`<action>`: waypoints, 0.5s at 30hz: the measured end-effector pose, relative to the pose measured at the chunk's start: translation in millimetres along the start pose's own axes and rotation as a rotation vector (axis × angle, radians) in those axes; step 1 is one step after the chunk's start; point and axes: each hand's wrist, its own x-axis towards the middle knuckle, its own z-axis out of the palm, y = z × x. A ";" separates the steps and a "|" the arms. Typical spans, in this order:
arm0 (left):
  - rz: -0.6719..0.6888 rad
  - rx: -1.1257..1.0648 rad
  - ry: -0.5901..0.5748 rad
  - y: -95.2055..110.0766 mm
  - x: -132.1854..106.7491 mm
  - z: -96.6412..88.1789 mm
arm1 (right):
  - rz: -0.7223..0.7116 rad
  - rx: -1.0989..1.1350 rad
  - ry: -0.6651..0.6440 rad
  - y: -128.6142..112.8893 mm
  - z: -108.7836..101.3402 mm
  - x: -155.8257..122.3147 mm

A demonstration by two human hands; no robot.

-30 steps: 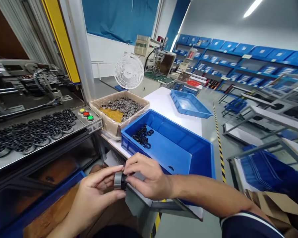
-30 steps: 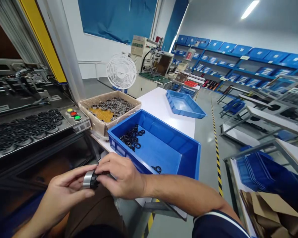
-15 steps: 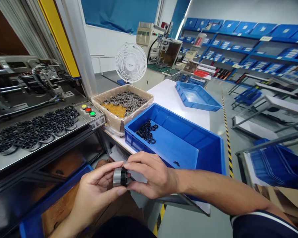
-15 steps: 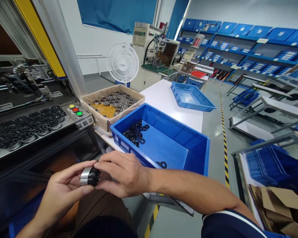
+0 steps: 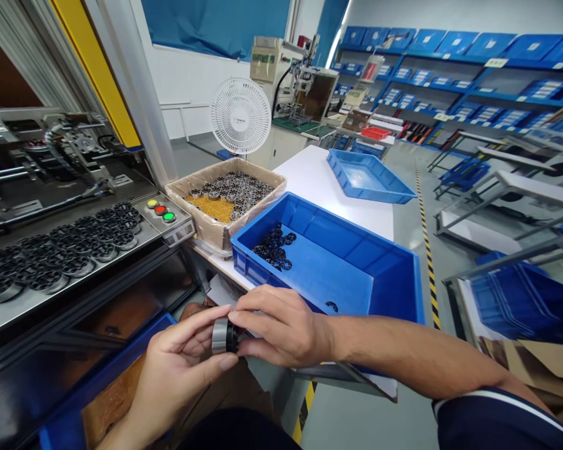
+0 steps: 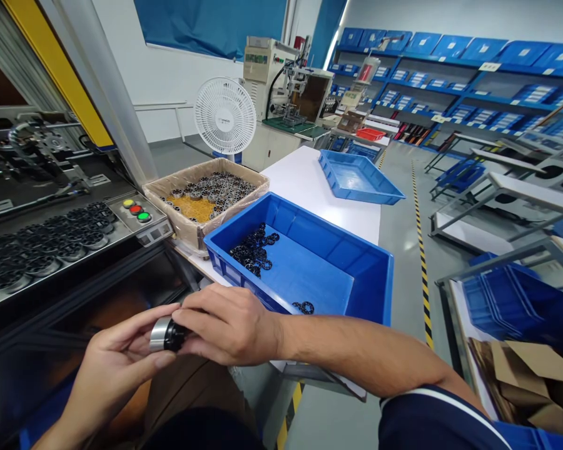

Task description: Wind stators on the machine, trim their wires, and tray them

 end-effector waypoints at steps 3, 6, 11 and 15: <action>-0.017 0.070 -0.054 -4.2 -1.5 -6.2 | -0.015 -0.036 0.008 0.8 -1.6 0.5; -0.017 0.139 -0.091 -8.5 -4.9 -8.1 | -0.080 -0.106 0.024 -3.7 -0.6 0.2; 0.082 0.373 -0.057 -9.3 -9.0 -6.8 | -0.069 -0.126 -0.043 10.8 -5.6 1.3; 0.091 0.572 0.042 -9.9 -3.5 -33.1 | 0.643 -0.263 -0.203 86.2 -36.8 -13.2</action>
